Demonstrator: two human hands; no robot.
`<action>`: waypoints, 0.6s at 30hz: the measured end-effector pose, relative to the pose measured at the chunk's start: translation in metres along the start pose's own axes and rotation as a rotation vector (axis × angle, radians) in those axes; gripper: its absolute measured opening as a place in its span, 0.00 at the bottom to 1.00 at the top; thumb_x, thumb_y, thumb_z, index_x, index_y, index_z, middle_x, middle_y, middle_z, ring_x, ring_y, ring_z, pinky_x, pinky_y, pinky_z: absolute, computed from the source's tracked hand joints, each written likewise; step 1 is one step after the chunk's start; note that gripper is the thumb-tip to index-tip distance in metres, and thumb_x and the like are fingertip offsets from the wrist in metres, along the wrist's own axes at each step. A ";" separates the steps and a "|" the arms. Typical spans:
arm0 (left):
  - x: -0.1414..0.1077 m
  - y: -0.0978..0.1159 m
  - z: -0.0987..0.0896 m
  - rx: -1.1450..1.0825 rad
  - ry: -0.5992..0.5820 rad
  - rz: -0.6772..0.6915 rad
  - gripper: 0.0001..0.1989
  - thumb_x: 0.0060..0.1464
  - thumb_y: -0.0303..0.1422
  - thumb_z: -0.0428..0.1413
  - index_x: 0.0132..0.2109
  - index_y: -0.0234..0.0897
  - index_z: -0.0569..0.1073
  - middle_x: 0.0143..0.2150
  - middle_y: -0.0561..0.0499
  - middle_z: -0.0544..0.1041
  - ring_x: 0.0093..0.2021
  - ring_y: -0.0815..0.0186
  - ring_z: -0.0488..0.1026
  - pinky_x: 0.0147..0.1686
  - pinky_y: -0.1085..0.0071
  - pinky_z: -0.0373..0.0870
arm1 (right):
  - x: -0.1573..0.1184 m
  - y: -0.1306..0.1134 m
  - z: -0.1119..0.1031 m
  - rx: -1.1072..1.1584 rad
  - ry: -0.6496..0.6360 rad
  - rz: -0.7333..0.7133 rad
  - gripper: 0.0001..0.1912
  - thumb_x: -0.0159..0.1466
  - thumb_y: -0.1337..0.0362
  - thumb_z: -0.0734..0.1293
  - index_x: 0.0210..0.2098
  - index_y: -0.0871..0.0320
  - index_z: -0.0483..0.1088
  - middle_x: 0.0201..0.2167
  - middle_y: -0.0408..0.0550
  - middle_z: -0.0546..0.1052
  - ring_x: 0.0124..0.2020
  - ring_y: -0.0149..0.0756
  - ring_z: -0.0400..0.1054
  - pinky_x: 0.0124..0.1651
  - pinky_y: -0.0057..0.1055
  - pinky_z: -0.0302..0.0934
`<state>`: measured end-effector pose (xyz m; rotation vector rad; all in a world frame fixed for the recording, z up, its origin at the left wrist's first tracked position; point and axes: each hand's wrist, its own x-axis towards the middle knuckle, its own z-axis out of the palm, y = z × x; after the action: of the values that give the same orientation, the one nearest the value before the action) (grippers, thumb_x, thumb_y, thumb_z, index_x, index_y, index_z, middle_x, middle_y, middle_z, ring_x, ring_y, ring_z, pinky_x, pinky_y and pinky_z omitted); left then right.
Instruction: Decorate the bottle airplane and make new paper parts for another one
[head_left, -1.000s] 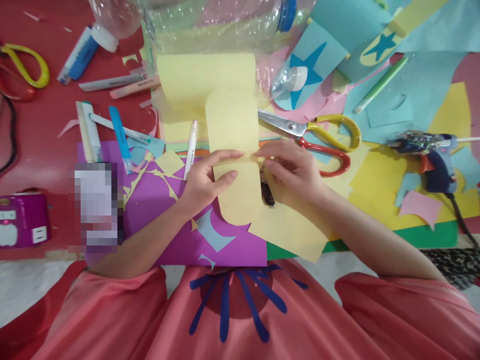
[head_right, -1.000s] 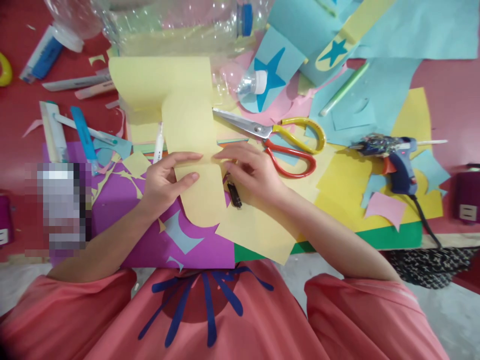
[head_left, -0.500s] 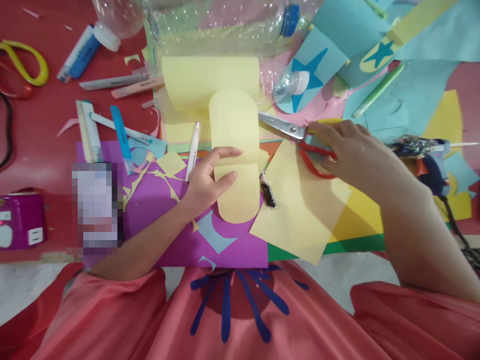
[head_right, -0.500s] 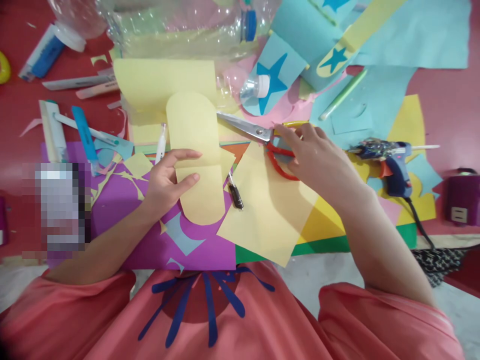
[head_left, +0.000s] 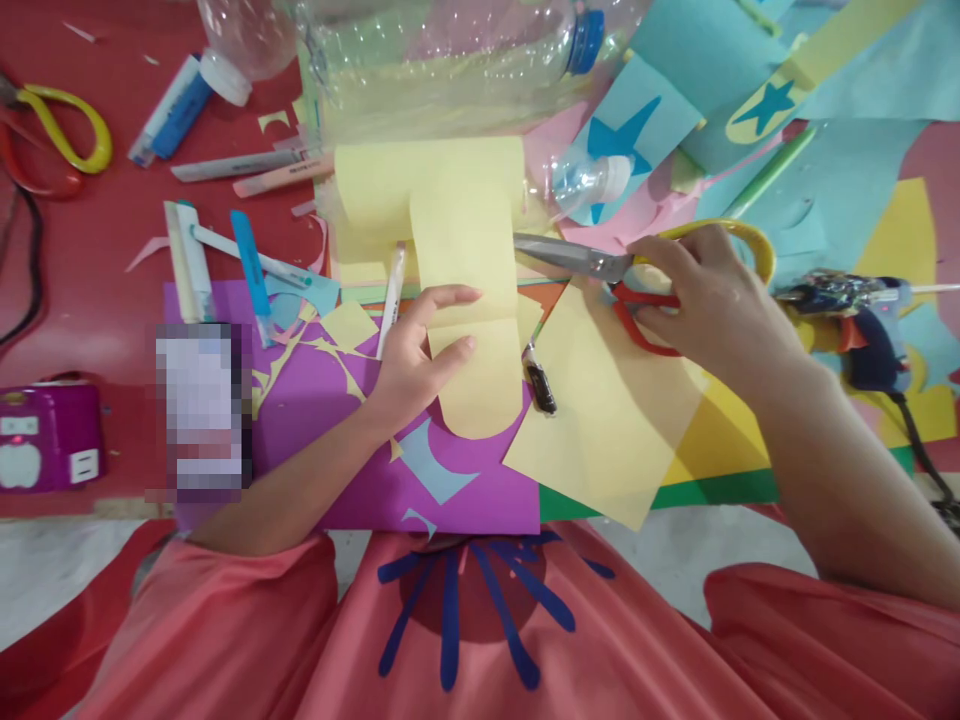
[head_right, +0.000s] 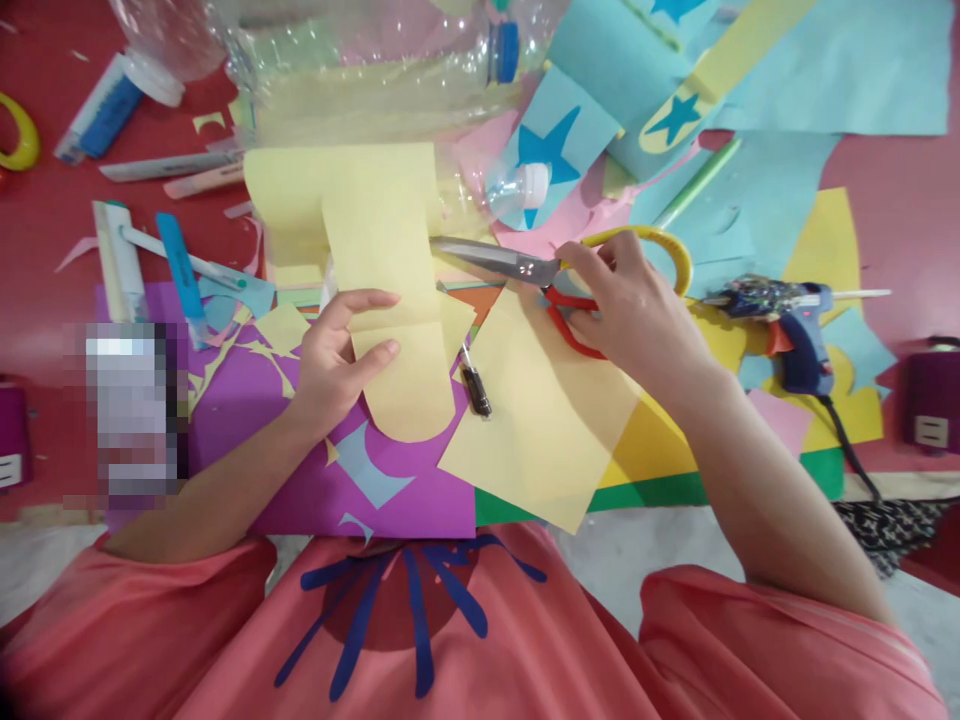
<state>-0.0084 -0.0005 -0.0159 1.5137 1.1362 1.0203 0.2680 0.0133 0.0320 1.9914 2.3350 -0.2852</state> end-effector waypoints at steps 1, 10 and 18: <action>0.000 0.001 0.000 -0.009 0.002 0.007 0.16 0.51 0.30 0.58 0.48 0.41 0.73 0.52 0.49 0.78 0.56 0.58 0.74 0.58 0.61 0.70 | -0.002 0.002 -0.001 0.005 0.004 -0.009 0.26 0.59 0.70 0.60 0.57 0.63 0.65 0.50 0.64 0.71 0.48 0.49 0.71 0.46 0.41 0.66; -0.004 0.019 -0.006 -0.050 -0.021 -0.100 0.17 0.50 0.28 0.59 0.49 0.41 0.74 0.54 0.49 0.77 0.58 0.56 0.72 0.56 0.60 0.73 | -0.035 0.039 -0.015 0.116 0.009 -0.013 0.18 0.64 0.46 0.60 0.43 0.53 0.66 0.25 0.49 0.73 0.28 0.41 0.70 0.33 0.35 0.63; -0.007 0.003 -0.005 -0.104 -0.091 -0.103 0.18 0.50 0.31 0.60 0.50 0.42 0.72 0.54 0.48 0.76 0.57 0.57 0.73 0.53 0.63 0.74 | -0.050 0.040 -0.014 0.073 -0.260 -0.137 0.39 0.60 0.29 0.48 0.50 0.54 0.63 0.44 0.60 0.76 0.40 0.49 0.75 0.37 0.41 0.69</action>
<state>-0.0142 -0.0065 -0.0123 1.3910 1.0697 0.9173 0.3169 -0.0267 0.0503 1.7049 2.3252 -0.6062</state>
